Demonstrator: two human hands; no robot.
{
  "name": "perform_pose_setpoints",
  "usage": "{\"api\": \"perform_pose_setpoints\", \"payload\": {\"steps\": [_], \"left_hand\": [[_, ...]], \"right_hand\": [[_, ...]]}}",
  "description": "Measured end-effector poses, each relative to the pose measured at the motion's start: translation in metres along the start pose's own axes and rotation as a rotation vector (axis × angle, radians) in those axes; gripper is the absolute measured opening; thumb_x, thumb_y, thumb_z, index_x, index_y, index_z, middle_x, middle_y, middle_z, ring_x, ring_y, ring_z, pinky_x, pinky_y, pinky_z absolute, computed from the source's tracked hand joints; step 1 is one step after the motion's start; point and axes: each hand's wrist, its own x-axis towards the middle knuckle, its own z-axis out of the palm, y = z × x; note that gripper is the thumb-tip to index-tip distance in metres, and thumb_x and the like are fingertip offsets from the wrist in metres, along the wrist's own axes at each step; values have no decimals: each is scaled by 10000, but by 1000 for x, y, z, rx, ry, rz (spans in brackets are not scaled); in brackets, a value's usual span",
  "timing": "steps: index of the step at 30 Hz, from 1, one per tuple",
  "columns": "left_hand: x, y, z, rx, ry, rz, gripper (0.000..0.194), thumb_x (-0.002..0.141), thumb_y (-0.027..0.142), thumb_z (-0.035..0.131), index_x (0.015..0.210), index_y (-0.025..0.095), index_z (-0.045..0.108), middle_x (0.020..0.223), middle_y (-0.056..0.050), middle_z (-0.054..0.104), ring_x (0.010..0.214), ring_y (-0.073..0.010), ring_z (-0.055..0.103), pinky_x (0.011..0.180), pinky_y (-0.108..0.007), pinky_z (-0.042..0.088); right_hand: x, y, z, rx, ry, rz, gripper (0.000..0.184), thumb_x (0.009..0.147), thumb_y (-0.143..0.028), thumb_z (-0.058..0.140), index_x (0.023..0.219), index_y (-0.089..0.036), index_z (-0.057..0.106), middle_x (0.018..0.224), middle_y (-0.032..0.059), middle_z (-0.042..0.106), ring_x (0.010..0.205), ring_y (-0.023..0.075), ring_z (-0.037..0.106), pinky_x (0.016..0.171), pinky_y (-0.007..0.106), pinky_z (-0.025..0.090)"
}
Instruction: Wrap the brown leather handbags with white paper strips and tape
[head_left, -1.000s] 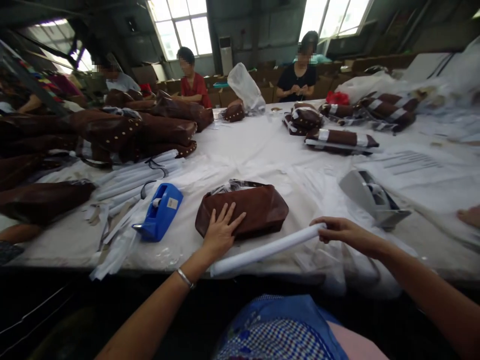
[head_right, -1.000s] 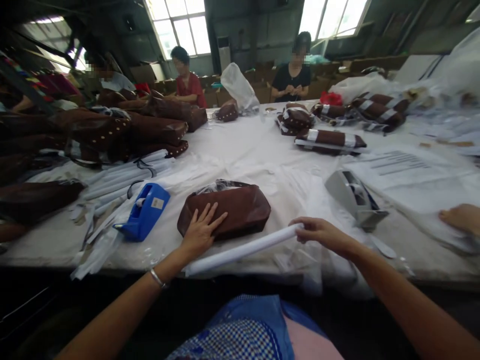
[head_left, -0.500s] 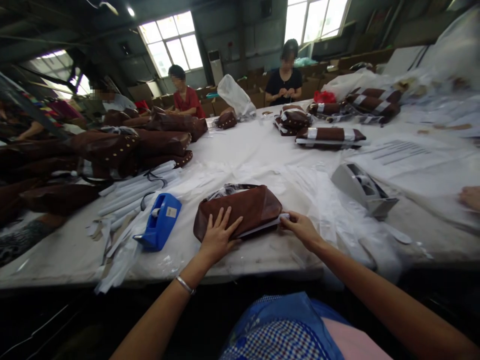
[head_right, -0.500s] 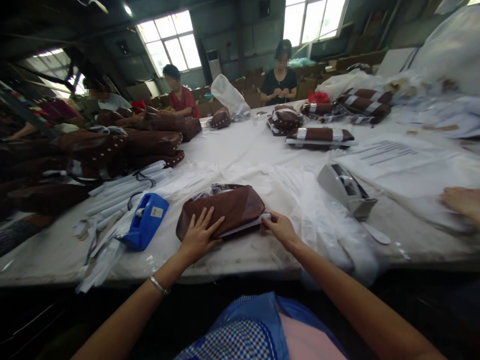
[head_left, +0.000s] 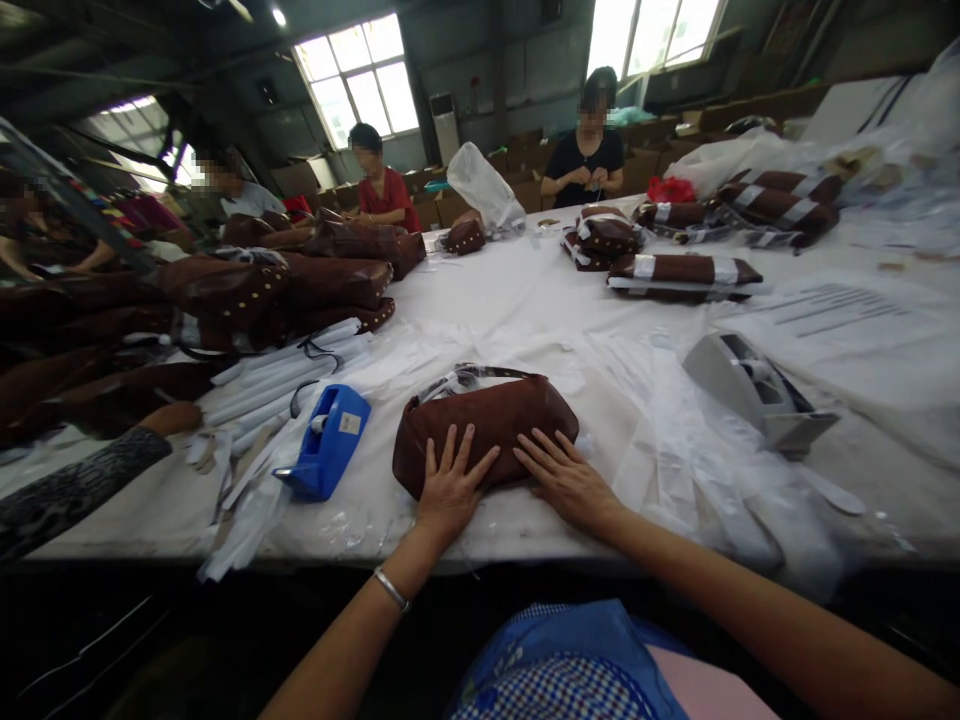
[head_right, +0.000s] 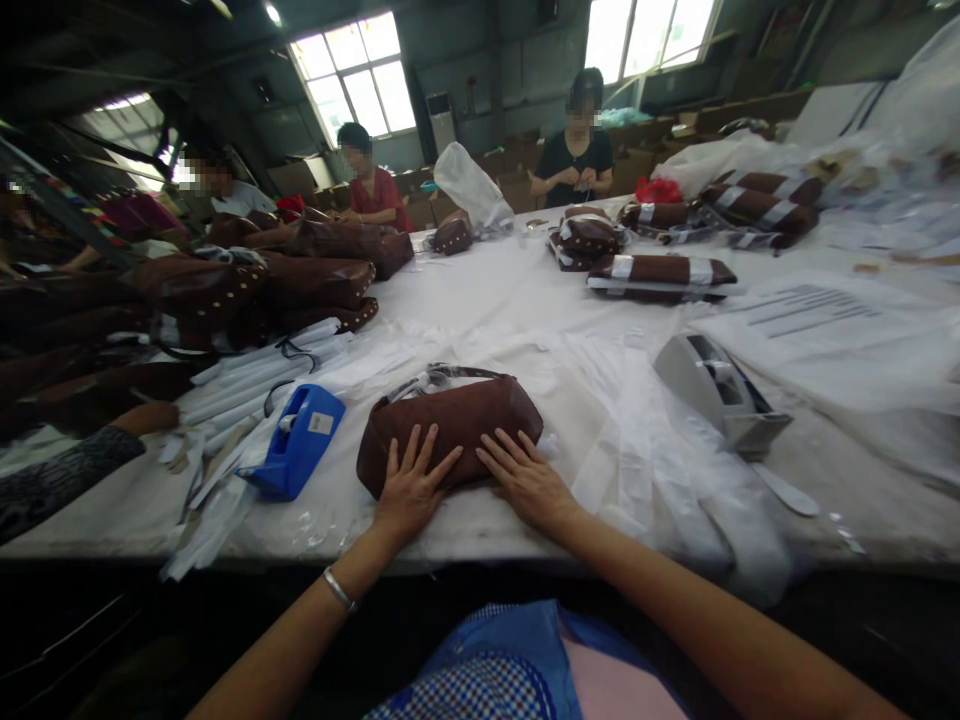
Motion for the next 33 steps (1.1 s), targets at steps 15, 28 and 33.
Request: {"api": "perform_pose_setpoints", "payload": {"steps": [15, 28, 33], "left_hand": [[13, 18, 17, -15, 35, -48, 630, 946, 332, 546, 1518, 421, 297, 1646, -72, 173, 1514, -376, 78, 1167, -699, 91], [17, 13, 12, -6, 107, -15, 692, 893, 429, 620, 1519, 310, 349, 1638, -117, 193, 1511, -390, 120, 1150, -703, 162], [20, 3, 14, 4, 160, -69, 662, 908, 264, 571, 1526, 269, 333, 1631, -120, 212, 1510, -352, 162, 1182, -627, 189]], "right_hand": [[-31, -52, -21, 1206, 206, 929, 326, 863, -443, 654, 1112, -236, 690, 1131, 105, 725, 1026, 289, 701, 1013, 507, 513], [32, -65, -8, 1949, 537, 1133, 122, 620, -115, 602, 715, -191, 591, 801, -7, 683, 772, 113, 644, 887, 250, 491], [35, -78, -16, 1874, 577, 903, 457, 596, -136, 703, 1037, -227, 623, 1034, -2, 716, 1036, 171, 659, 1030, 336, 452]]}}
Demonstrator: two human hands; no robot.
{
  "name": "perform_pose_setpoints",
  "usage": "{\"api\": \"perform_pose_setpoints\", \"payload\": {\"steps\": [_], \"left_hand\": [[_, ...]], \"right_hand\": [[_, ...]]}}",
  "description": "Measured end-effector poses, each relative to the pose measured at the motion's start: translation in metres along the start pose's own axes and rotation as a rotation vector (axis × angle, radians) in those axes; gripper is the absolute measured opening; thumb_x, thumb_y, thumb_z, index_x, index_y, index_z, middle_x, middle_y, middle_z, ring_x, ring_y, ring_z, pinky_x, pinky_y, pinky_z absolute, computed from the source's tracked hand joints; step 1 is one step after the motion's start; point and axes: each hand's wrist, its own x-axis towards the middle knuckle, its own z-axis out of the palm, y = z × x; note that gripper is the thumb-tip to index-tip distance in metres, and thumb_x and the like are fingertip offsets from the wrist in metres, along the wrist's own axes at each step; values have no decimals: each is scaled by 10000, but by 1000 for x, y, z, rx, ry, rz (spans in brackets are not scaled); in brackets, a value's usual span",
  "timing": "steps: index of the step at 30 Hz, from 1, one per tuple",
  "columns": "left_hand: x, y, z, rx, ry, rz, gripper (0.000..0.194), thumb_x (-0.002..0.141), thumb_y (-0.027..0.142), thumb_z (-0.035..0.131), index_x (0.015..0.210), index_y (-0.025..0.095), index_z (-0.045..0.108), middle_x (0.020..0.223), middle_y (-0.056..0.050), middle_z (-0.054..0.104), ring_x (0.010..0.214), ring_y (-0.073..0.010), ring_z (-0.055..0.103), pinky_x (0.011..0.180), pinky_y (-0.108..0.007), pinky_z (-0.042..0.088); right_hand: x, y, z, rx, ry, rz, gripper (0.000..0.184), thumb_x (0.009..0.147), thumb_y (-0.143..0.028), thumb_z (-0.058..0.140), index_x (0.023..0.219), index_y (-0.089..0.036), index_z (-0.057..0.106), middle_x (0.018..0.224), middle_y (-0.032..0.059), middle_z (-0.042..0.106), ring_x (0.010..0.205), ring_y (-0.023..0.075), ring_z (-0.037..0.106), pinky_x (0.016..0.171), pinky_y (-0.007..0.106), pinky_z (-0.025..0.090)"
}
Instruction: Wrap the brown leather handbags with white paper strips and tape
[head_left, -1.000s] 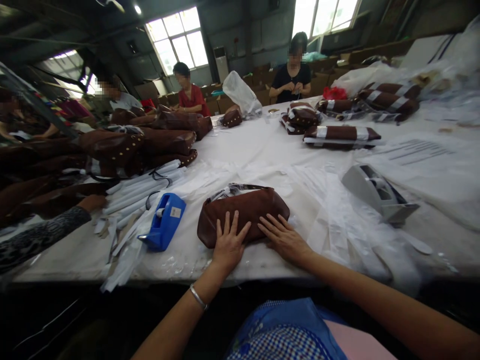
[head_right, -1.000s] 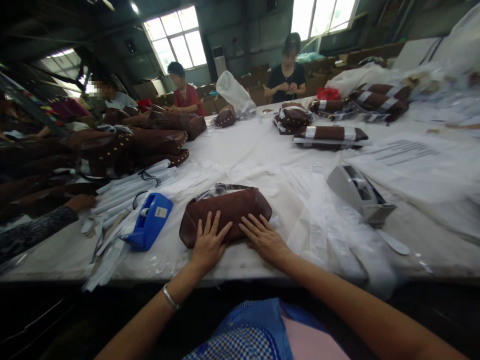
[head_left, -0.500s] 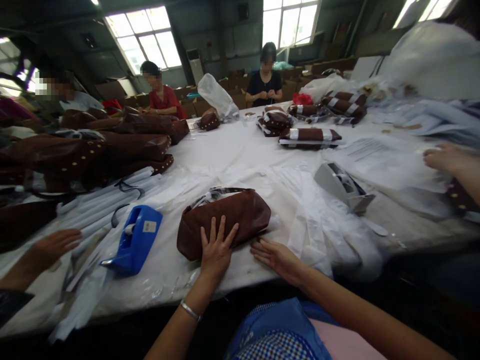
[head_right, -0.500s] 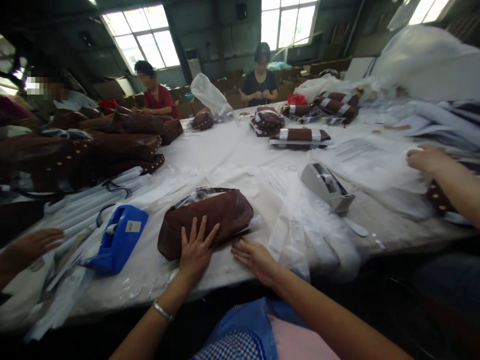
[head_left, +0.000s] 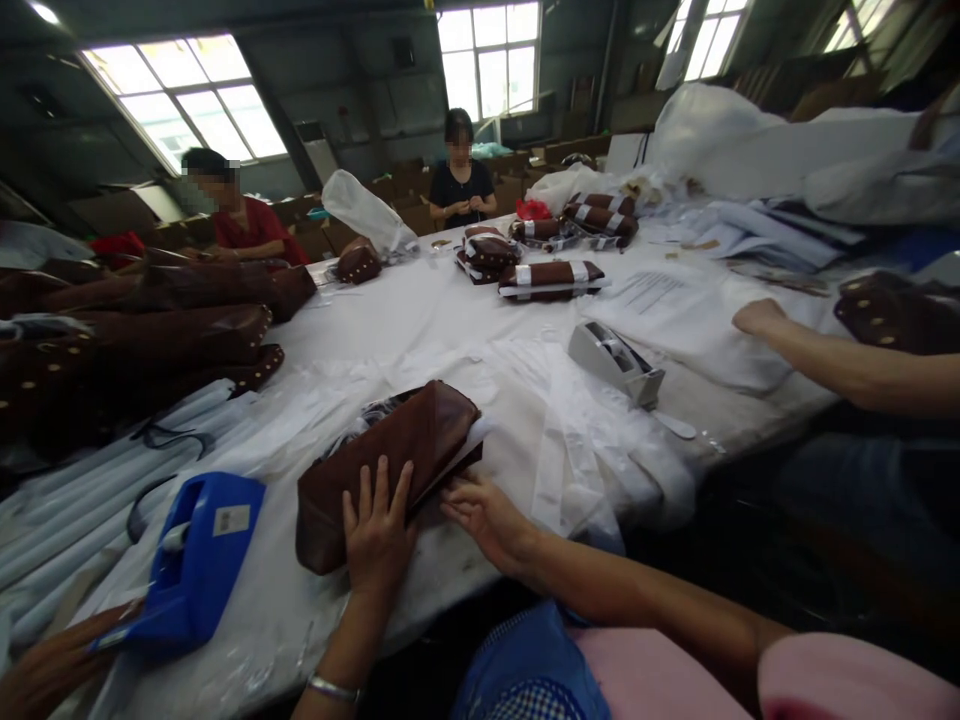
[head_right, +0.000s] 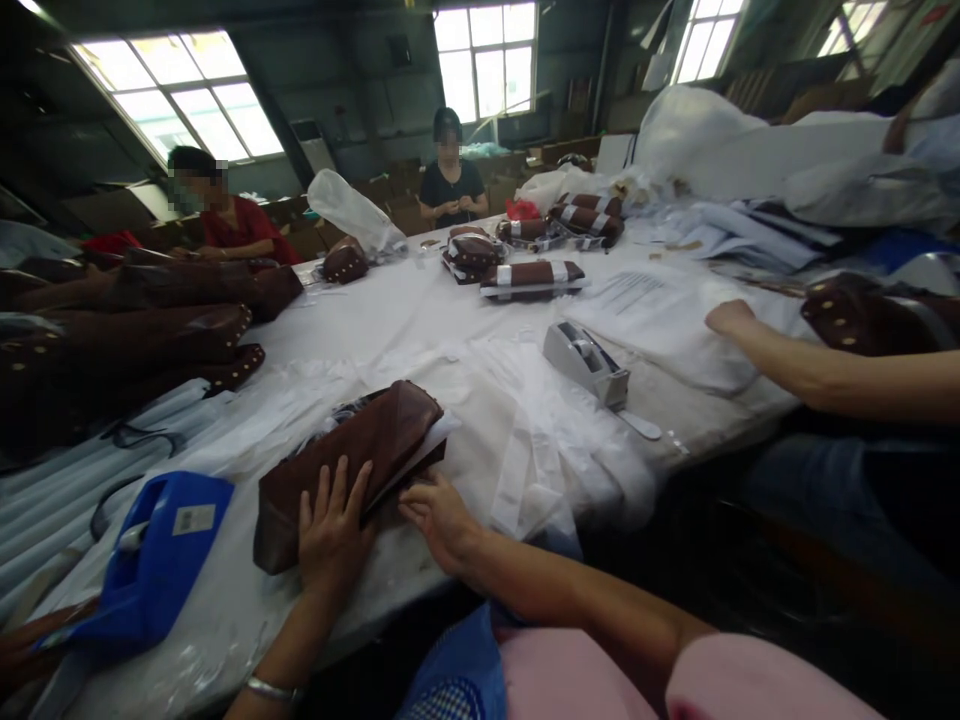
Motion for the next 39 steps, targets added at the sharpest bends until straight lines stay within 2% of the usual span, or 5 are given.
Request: {"api": "perform_pose_setpoints", "payload": {"steps": [13, 22, 27, 34, 39], "left_hand": [[29, -29, -16, -82, 155, -88, 699, 872, 138, 485, 1545, 183, 301, 1567, -129, 381, 1443, -321, 357, 1171, -516, 301], [48, -86, -65, -137, 217, -644, 653, 940, 506, 484, 1483, 155, 397, 1276, -197, 650, 1090, -384, 659, 876, -491, 522], [34, -106, -66, -224, 304, -752, 680, 923, 560, 466, 1448, 131, 413, 1294, -214, 626, 1188, -391, 602, 937, -502, 499], [28, -116, -62, -262, 347, -830, 696, 901, 585, 470, 1428, 133, 431, 1312, -213, 613, 1223, -393, 582, 993, -523, 475], [26, -120, -60, -262, 375, -853, 771, 891, 601, 472, 1439, 63, 405, 1338, -265, 582, 1253, -424, 551, 999, -530, 462]], "right_hand": [[-27, -73, -149, -1901, 76, -754, 557, 905, -384, 628, 1399, -142, 538, 1475, 156, 505, 1425, 349, 374, 1183, 576, 299], [130, -127, -96, -2026, 54, -628, 533, 871, -39, 505, 1404, -64, 504, 1520, 213, 423, 1451, 330, 326, 1170, 509, 294], [184, -152, -77, -1978, -74, -610, 208, 748, -87, 671, 947, -138, 708, 1391, 210, 568, 1377, 366, 432, 1129, 565, 310], [161, -190, -47, -1742, -210, -657, 216, 888, -393, 560, 919, -192, 634, 1044, 99, 733, 1018, 254, 677, 937, 437, 501], [102, -191, -52, -1176, -156, -208, 553, 831, -543, 649, 1234, -178, 547, 832, 77, 730, 473, 105, 522, 419, 220, 355]]}}
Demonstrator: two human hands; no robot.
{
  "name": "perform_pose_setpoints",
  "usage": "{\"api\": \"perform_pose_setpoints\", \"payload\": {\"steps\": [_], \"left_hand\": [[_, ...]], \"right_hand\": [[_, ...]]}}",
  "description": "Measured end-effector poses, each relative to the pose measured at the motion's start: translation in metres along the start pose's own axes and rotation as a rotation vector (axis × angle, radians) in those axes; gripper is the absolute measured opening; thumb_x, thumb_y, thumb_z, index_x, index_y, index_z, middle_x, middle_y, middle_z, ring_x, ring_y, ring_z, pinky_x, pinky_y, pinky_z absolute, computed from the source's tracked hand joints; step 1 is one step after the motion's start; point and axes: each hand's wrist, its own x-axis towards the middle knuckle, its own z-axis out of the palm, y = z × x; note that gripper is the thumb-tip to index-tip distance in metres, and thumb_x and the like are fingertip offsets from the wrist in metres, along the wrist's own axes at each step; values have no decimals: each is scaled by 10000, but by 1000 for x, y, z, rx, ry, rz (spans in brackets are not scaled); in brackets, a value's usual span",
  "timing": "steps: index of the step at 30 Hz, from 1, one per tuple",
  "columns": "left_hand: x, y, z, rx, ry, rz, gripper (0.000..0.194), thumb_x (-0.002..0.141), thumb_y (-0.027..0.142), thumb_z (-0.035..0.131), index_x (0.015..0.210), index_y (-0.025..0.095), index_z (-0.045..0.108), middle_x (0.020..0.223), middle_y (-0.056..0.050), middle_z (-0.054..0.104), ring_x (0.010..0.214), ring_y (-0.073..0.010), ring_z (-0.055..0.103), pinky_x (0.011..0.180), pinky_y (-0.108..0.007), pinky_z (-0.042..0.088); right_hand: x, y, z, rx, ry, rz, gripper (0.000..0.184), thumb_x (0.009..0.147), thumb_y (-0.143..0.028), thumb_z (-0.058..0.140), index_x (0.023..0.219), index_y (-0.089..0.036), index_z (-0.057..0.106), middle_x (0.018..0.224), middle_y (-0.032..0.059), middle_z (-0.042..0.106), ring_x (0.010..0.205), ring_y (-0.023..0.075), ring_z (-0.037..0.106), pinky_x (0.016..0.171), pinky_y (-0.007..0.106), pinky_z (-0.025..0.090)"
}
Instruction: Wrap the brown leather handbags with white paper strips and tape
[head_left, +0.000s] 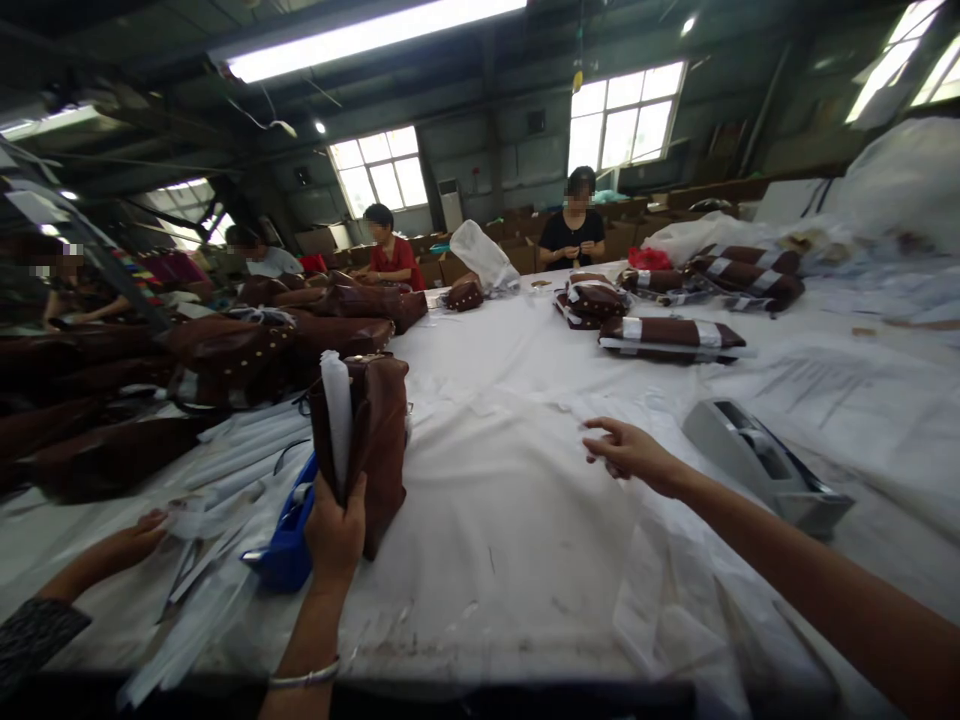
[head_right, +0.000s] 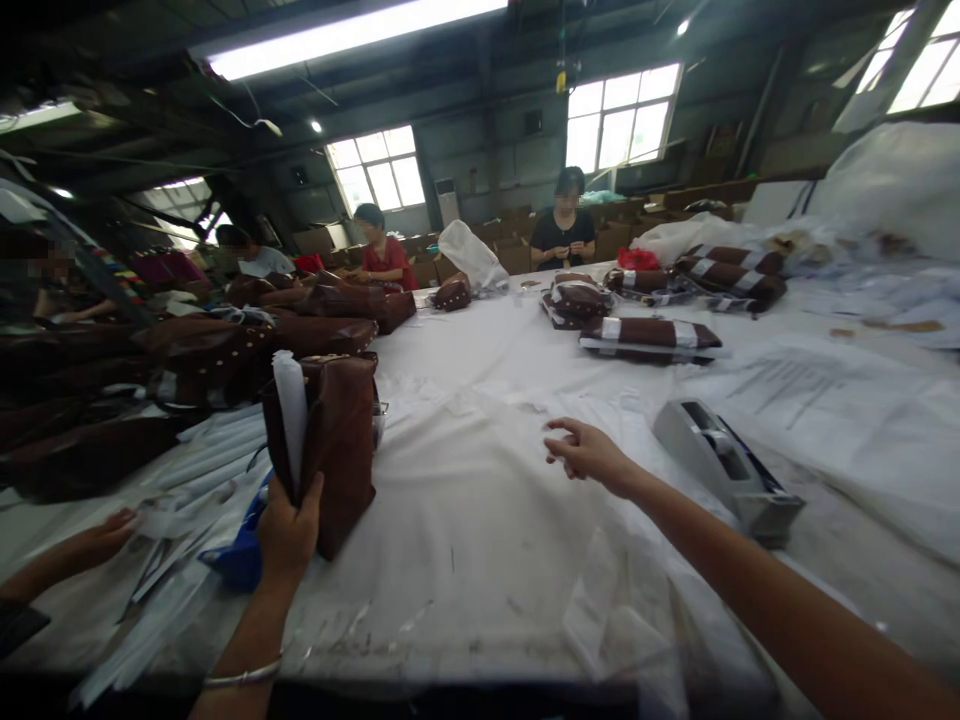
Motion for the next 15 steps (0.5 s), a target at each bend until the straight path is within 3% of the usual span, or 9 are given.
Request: {"api": "perform_pose_setpoints", "payload": {"steps": [3, 8, 11, 15], "left_hand": [[-1, -2, 1, 12, 0, 12, 740, 894, 593, 484, 1430, 88, 418, 1316, -243, 601, 1223, -415, 573, 971, -521, 475], [-1, -2, 2, 31, -12, 37, 655, 912, 577, 483, 1391, 132, 455, 1230, -191, 651, 1147, -383, 619, 923, -482, 490], [-1, -3, 1, 28, -17, 27, 647, 914, 576, 480, 1382, 131, 458, 1196, -183, 661, 1124, -375, 629, 914, -472, 489], [0, -2, 0, 11, -9, 16, 632, 910, 571, 488, 1369, 137, 474, 1184, -175, 666, 1107, -367, 634, 913, -475, 493]], "right_hand": [[-30, 10, -11, 104, 11, 118, 653, 772, -560, 721, 1262, -158, 563, 924, 132, 742, 414, 33, 323, 382, 207, 187], [-55, 20, -45, 71, 57, 172, 500, 725, -597, 747, 960, -158, 697, 999, 158, 723, 443, 34, 323, 394, 225, 146], [-64, 2, -65, 197, 246, 53, 403, 687, -570, 778, 869, -218, 705, 892, 107, 689, 431, 48, 273, 391, 255, 133], [-74, -53, -90, 445, 489, -280, 168, 737, -442, 753, 854, -334, 699, 931, 79, 662, 453, 58, 115, 421, 291, 95]]}}
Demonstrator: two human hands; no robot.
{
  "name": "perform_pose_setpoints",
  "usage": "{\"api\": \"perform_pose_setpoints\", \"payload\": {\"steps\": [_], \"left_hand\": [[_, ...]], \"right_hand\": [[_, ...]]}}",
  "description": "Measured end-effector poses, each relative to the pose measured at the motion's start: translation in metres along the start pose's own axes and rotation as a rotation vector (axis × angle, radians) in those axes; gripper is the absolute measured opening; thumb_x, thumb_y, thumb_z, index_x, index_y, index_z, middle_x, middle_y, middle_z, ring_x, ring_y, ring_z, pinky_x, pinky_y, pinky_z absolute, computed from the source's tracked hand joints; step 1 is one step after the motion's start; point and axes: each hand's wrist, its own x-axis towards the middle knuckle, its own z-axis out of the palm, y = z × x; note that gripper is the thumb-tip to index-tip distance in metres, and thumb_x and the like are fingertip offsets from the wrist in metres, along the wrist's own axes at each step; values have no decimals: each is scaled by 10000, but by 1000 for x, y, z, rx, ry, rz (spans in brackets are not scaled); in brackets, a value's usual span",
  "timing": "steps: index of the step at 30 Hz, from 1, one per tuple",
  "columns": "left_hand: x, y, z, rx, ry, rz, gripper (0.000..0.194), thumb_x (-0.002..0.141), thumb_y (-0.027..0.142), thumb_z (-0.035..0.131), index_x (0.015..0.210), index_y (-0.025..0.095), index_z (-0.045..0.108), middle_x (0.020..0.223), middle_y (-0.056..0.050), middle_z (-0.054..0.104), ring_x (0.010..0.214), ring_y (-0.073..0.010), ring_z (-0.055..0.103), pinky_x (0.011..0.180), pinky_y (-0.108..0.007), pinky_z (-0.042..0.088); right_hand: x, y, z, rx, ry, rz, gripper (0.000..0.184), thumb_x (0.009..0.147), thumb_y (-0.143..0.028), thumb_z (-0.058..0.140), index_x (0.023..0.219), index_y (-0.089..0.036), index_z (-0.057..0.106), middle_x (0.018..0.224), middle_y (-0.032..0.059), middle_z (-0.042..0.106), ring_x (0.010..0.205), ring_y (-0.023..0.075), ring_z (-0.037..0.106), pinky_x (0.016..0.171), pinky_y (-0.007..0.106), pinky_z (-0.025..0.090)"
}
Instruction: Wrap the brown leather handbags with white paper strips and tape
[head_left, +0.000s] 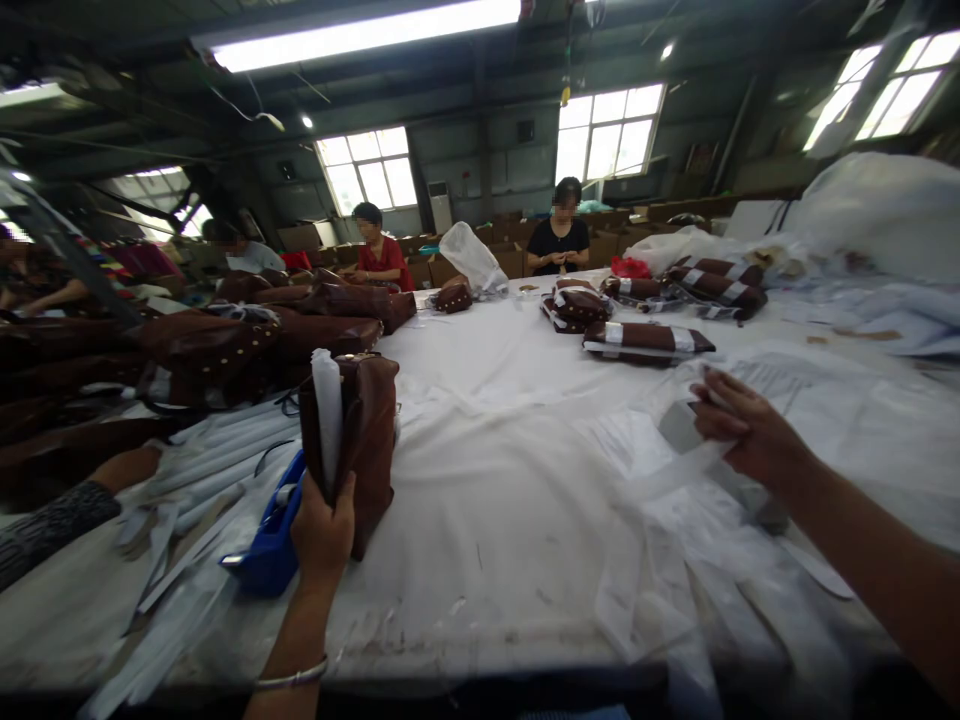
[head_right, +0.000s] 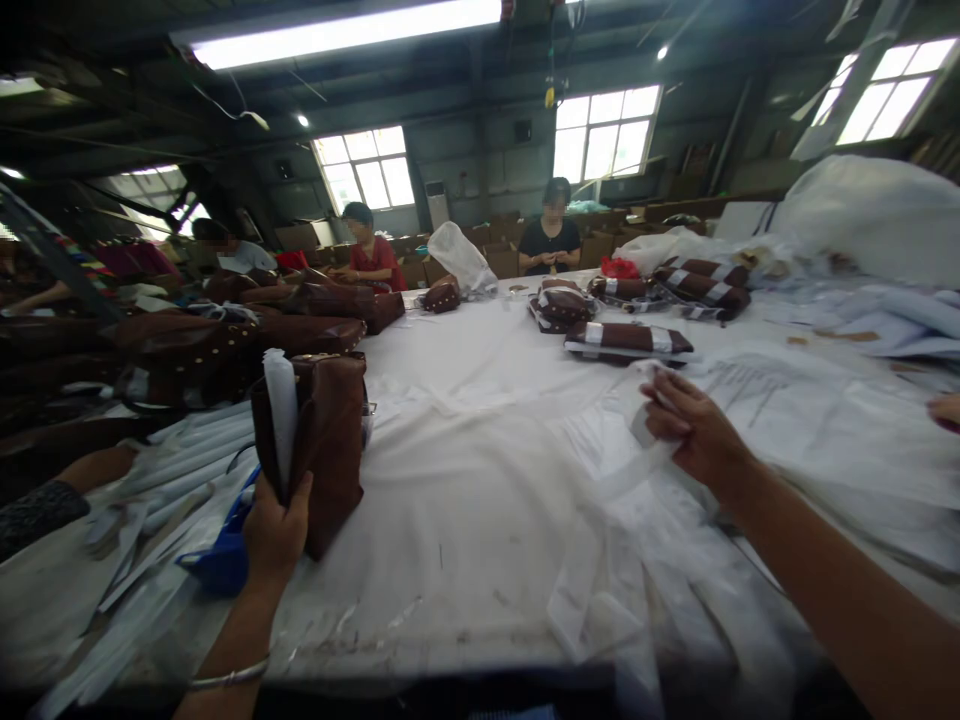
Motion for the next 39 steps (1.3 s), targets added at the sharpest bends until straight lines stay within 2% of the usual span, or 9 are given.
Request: {"api": "perform_pose_setpoints", "payload": {"steps": [3, 7, 13, 18, 22, 26, 28, 31, 39], "left_hand": [[1, 1, 0, -5, -3, -8, 653, 910, 562, 493, 1394, 125, 457, 1249, -199, 640, 1140, -375, 619, 934, -493, 491], [1, 1, 0, -24, -6, -13, 671, 915, 566, 483, 1425, 132, 433, 1305, -205, 613, 1197, -380, 591, 968, -496, 482], [-1, -3, 0, -47, -23, -58, 657, 919, 563, 481, 1432, 157, 429, 1310, -189, 621, 1223, -370, 587, 989, -498, 481], [-3, -6, 2, -62, -31, -98, 709, 898, 611, 470, 1425, 138, 435, 1304, -204, 622, 1219, -395, 589, 993, -521, 480], [-4, -11, 6, -58, -29, -100, 740, 889, 633, 460, 1462, 170, 401, 1339, -191, 601, 1256, -391, 563, 1003, -524, 480], [-2, -14, 6, -31, -30, -131, 739, 887, 622, 466, 1472, 178, 390, 1284, -173, 643, 1207, -380, 602, 950, -510, 517], [-1, -14, 5, -21, -26, -145, 725, 885, 627, 465, 1459, 188, 408, 1233, -160, 671, 1156, -372, 634, 901, -493, 538], [0, -12, 3, -14, -27, -155, 718, 887, 639, 452, 1440, 181, 427, 1226, -166, 670, 1151, -379, 634, 895, -494, 534], [2, -8, 8, 5, -57, -97, 707, 894, 644, 435, 1450, 209, 400, 1283, -150, 637, 1223, -386, 586, 967, -509, 498]], "right_hand": [[15, -40, 14, 86, 8, -169, 260, 779, -334, 708, 1024, -419, 691, 1136, 58, 664, 478, 68, 71, 449, 286, 62], [41, -43, 50, 47, -61, -177, 577, 730, -266, 753, 1263, -428, 602, 1234, 46, 669, 495, 64, 330, 441, 246, 176], [83, 52, 141, -580, -405, -55, 513, 889, -439, 554, 1334, -187, 585, 1165, 98, 701, 762, 139, 644, 607, 246, 491], [120, 144, 234, -909, -542, -34, 430, 876, -470, 603, 1153, -156, 703, 971, 92, 748, 913, 235, 693, 804, 307, 524], [134, 198, 296, -1111, -625, -1, 694, 657, -489, 824, 1247, -171, 640, 1123, 156, 720, 1123, 346, 635, 925, 412, 493], [143, 217, 320, -1117, -662, 5, 341, 628, -356, 835, 912, -189, 745, 948, 112, 748, 1004, 321, 672, 844, 371, 504], [155, 206, 318, -1034, -652, -22, 192, 681, -361, 786, 760, -190, 747, 780, 55, 729, 882, 267, 680, 768, 318, 497], [186, 163, 303, -847, -587, -78, 306, 741, -469, 724, 789, -169, 759, 691, 14, 685, 721, 186, 633, 650, 266, 467], [248, -37, 231, -294, -381, -183, 412, 706, -499, 823, 888, -143, 723, 797, 46, 684, 573, 90, 512, 495, 223, 403]]}}
